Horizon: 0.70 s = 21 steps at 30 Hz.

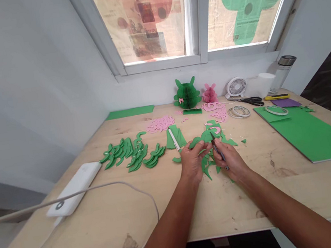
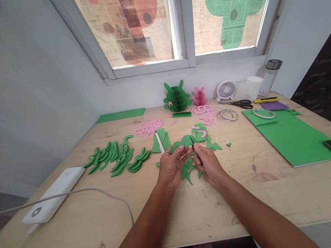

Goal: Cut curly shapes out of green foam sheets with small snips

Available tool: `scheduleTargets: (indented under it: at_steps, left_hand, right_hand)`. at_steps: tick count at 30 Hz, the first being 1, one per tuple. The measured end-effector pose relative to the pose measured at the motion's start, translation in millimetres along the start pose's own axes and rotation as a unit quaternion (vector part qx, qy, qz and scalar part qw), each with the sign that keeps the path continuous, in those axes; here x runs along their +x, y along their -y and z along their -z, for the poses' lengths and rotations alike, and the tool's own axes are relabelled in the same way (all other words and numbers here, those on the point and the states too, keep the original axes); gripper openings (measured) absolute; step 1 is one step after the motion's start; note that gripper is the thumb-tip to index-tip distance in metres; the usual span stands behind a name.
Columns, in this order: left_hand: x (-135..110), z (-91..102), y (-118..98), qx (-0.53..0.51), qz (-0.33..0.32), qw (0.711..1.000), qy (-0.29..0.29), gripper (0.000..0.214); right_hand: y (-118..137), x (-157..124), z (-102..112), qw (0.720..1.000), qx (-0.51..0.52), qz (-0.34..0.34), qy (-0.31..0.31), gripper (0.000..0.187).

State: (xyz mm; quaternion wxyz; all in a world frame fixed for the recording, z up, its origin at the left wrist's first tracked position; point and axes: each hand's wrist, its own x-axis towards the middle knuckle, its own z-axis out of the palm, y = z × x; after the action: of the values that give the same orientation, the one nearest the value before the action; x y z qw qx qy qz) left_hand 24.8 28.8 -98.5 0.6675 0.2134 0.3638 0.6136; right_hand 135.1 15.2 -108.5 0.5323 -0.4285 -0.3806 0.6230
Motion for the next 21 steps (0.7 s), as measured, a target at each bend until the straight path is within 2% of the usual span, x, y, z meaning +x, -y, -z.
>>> scheduleTargets:
  at_steps: [21]
  left_hand:
    - [-0.7, -0.4, -0.5, -0.004, 0.005, 1.0, -0.002, 0.027]
  right_hand:
    - [1.9, -0.9, -3.2, 1.0, -0.015, 0.005, -0.015, 0.051]
